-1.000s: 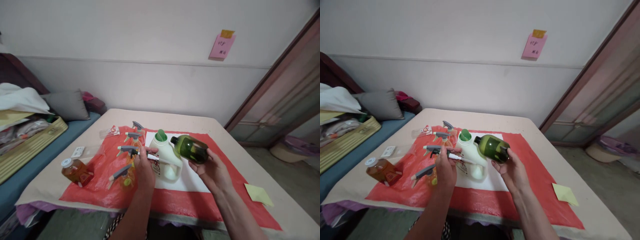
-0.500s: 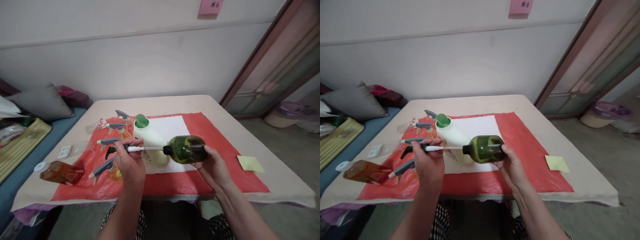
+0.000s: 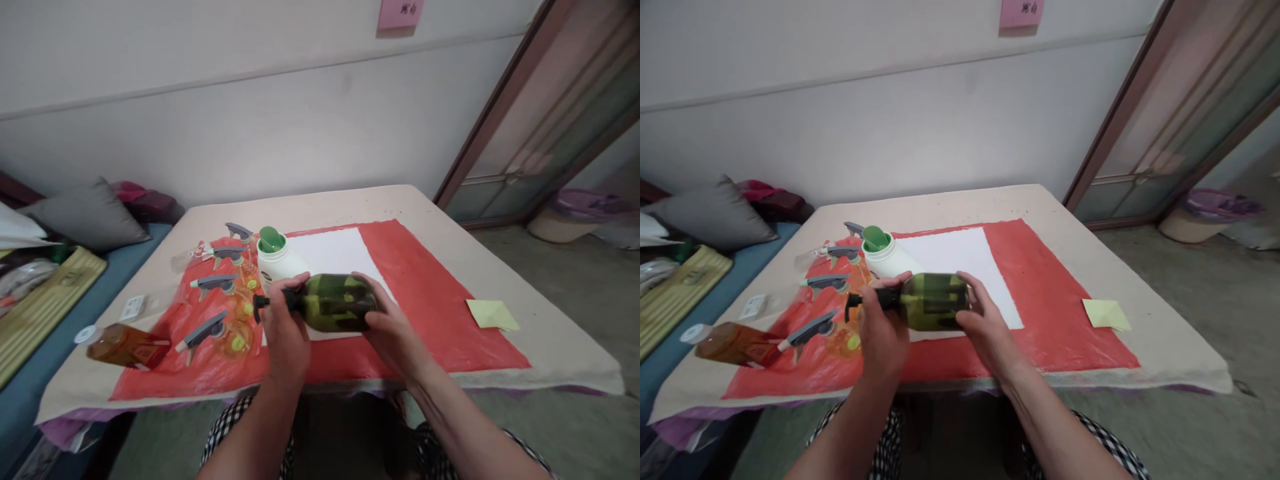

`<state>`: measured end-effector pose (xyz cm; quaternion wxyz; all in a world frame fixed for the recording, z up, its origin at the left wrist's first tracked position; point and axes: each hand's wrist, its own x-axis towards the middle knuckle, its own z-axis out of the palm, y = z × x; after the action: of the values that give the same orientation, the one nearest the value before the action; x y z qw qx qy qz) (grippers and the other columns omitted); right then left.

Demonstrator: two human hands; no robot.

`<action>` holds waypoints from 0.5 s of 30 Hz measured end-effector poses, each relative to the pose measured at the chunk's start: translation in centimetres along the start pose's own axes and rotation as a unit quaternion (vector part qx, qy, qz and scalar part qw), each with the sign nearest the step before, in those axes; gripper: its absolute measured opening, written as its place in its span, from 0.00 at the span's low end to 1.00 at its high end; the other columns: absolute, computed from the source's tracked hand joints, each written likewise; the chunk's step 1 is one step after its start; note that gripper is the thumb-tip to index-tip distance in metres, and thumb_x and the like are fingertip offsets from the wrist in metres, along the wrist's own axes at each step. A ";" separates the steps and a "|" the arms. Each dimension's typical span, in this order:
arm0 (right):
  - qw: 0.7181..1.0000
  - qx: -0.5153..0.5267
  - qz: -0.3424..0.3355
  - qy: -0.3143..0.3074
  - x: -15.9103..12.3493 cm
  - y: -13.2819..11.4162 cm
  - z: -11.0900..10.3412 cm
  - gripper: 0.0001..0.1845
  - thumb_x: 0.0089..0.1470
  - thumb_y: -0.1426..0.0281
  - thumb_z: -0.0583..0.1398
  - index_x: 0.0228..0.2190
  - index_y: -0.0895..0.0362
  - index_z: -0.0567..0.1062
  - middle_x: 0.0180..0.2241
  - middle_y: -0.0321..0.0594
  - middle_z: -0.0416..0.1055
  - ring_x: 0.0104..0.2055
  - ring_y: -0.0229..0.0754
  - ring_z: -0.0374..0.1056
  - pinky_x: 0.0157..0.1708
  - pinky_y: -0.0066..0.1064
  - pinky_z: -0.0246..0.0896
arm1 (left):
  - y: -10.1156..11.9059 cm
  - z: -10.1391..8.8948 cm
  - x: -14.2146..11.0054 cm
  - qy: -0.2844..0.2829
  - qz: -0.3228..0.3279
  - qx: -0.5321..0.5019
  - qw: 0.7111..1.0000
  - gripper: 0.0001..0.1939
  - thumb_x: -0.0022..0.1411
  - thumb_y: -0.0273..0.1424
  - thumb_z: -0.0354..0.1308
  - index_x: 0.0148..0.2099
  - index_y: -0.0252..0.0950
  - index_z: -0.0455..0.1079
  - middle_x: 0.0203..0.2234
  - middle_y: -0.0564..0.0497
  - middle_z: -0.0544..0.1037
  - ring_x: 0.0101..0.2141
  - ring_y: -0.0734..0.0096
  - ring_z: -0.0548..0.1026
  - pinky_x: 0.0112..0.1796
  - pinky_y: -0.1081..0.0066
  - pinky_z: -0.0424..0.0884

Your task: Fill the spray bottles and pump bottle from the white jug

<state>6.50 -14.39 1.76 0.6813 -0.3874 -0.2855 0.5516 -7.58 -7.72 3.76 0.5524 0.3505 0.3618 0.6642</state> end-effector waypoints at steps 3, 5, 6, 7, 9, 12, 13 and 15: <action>0.999 -0.019 -0.009 -0.029 -0.4 0.5 0.5 0.44 0.38 0.64 0.73 0.56 0.45 0.67 0.55 0.41 0.70 0.56 0.52 0.67 0.55 0.45 0.66 | -0.3 0.1 -0.7 -0.035 0.002 0.003 0.999 0.21 0.66 0.51 0.54 0.38 0.38 0.75 0.41 0.45 0.83 0.45 0.60 0.80 0.49 0.60 0.74; 0.998 -0.053 -0.018 -0.032 -0.4 0.5 0.2 0.43 0.38 0.62 0.74 0.56 0.45 0.67 0.53 0.40 0.70 0.54 0.50 0.68 0.52 0.43 0.68 | -0.2 0.1 -0.7 -0.037 -0.008 0.002 0.999 0.20 0.66 0.49 0.54 0.38 0.38 0.75 0.41 0.45 0.83 0.45 0.60 0.80 0.49 0.60 0.73; 0.996 -0.082 -0.022 -0.032 -0.3 0.5 0.0 0.41 0.39 0.60 0.73 0.55 0.46 0.67 0.51 0.40 0.71 0.52 0.50 0.69 0.50 0.42 0.68 | -0.1 0.1 -0.6 -0.039 -0.014 0.005 0.999 0.19 0.66 0.47 0.54 0.37 0.38 0.75 0.41 0.45 0.83 0.45 0.61 0.80 0.49 0.60 0.73; 0.992 -0.116 -0.023 -0.032 -0.3 0.6 -0.3 0.37 0.41 0.58 0.72 0.53 0.48 0.69 0.48 0.40 0.72 0.50 0.49 0.69 0.47 0.40 0.70 | 0.0 0.0 -0.5 -0.041 -0.020 0.010 0.999 0.18 0.66 0.46 0.55 0.37 0.38 0.75 0.41 0.46 0.84 0.45 0.61 0.80 0.49 0.61 0.73; 0.985 -0.167 -0.004 -0.035 -0.1 0.9 -0.9 0.30 0.49 0.49 0.67 0.49 0.52 0.73 0.41 0.42 0.74 0.42 0.47 0.71 0.38 0.38 0.71 | 0.3 -0.1 -0.2 -0.052 -0.023 0.027 0.998 0.16 0.66 0.44 0.55 0.35 0.38 0.74 0.40 0.46 0.84 0.45 0.60 0.80 0.48 0.61 0.73; 0.983 -0.160 0.055 -0.067 -0.2 1.5 -1.0 0.35 0.56 0.40 0.55 0.50 0.54 0.75 0.40 0.45 0.74 0.33 0.45 0.70 0.28 0.37 0.71 | 0.6 -0.4 0.0 -0.049 -0.013 0.041 0.998 0.15 0.65 0.41 0.53 0.32 0.38 0.72 0.38 0.47 0.85 0.44 0.59 0.81 0.47 0.60 0.74; 0.984 -0.143 0.065 -0.082 -0.3 1.5 -0.9 0.36 0.56 0.40 0.56 0.54 0.52 0.73 0.43 0.46 0.74 0.33 0.44 0.70 0.27 0.37 0.72 | 0.8 -0.5 0.0 -0.038 -0.004 0.044 0.998 0.14 0.65 0.40 0.52 0.31 0.39 0.71 0.37 0.47 0.85 0.43 0.59 0.81 0.47 0.60 0.74; 0.985 -0.121 0.051 -0.110 -0.6 1.2 -0.5 0.42 0.49 0.47 0.67 0.62 0.45 0.65 0.52 0.45 0.71 0.36 0.44 0.71 0.31 0.38 0.74 | 1.1 -0.6 0.0 -0.013 0.017 0.055 0.998 0.13 0.66 0.39 0.51 0.31 0.39 0.69 0.36 0.48 0.85 0.43 0.59 0.81 0.47 0.60 0.73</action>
<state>6.10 -14.99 0.49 0.5649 -0.4184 -0.4032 0.5858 -8.66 -7.91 4.44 0.5254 0.3955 0.3843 0.6480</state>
